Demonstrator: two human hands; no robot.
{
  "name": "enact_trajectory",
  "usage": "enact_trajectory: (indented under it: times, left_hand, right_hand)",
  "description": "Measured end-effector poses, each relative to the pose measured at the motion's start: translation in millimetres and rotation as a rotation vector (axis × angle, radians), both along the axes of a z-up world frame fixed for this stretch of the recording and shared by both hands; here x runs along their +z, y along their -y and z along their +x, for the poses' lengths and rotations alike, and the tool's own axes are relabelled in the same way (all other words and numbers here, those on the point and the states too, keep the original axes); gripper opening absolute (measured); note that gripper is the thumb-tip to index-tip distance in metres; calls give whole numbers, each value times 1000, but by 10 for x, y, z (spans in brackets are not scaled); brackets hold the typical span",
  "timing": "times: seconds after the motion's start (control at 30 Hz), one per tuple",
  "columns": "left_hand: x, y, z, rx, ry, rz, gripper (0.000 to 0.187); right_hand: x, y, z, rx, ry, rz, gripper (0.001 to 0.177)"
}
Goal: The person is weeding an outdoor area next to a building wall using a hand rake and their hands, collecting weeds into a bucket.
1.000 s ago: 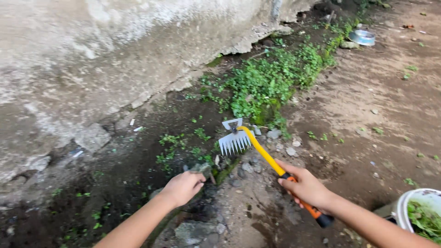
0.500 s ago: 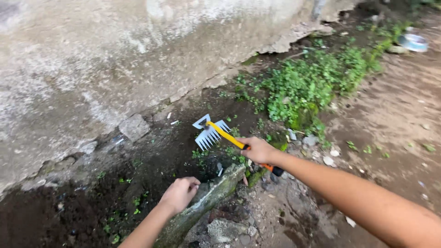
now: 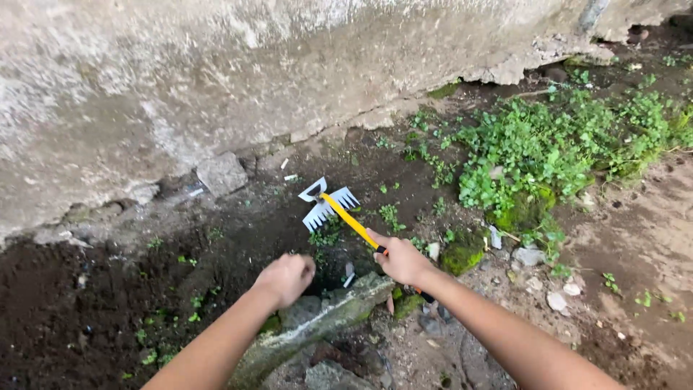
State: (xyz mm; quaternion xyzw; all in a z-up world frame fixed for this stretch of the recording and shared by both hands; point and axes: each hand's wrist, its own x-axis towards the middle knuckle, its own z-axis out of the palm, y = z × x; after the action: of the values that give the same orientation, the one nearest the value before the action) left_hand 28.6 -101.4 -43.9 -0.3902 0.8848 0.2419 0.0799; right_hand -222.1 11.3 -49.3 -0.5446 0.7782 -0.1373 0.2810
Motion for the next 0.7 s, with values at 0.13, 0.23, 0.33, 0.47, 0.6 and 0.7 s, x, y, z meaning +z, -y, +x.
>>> enact_trajectory:
  times: [0.13, 0.23, 0.33, 0.47, 0.6, 0.7]
  left_hand:
    - [-394, 95, -201, 110, -90, -24, 23]
    - [-576, 166, -94, 279, -319, 51, 26]
    - [-621, 302, 5, 369, -366, 111, 25]
    - [-762, 367, 178, 517, -462, 119, 24]
    - [-818, 386, 156, 534, -530, 135, 23]
    - [-835, 416, 134, 537, -577, 175, 24]
  right_hand:
    - [-178, -322, -133, 148, -25, -245, 69]
    - [201, -606, -11, -5, -22, 91, 65]
    - [478, -889, -94, -85, 15, 180, 65]
    - [713, -1088, -212, -355, 362, 146, 65]
    - [858, -763, -142, -332, 328, -41, 65]
    - [854, -202, 86, -219, 240, -199, 67]
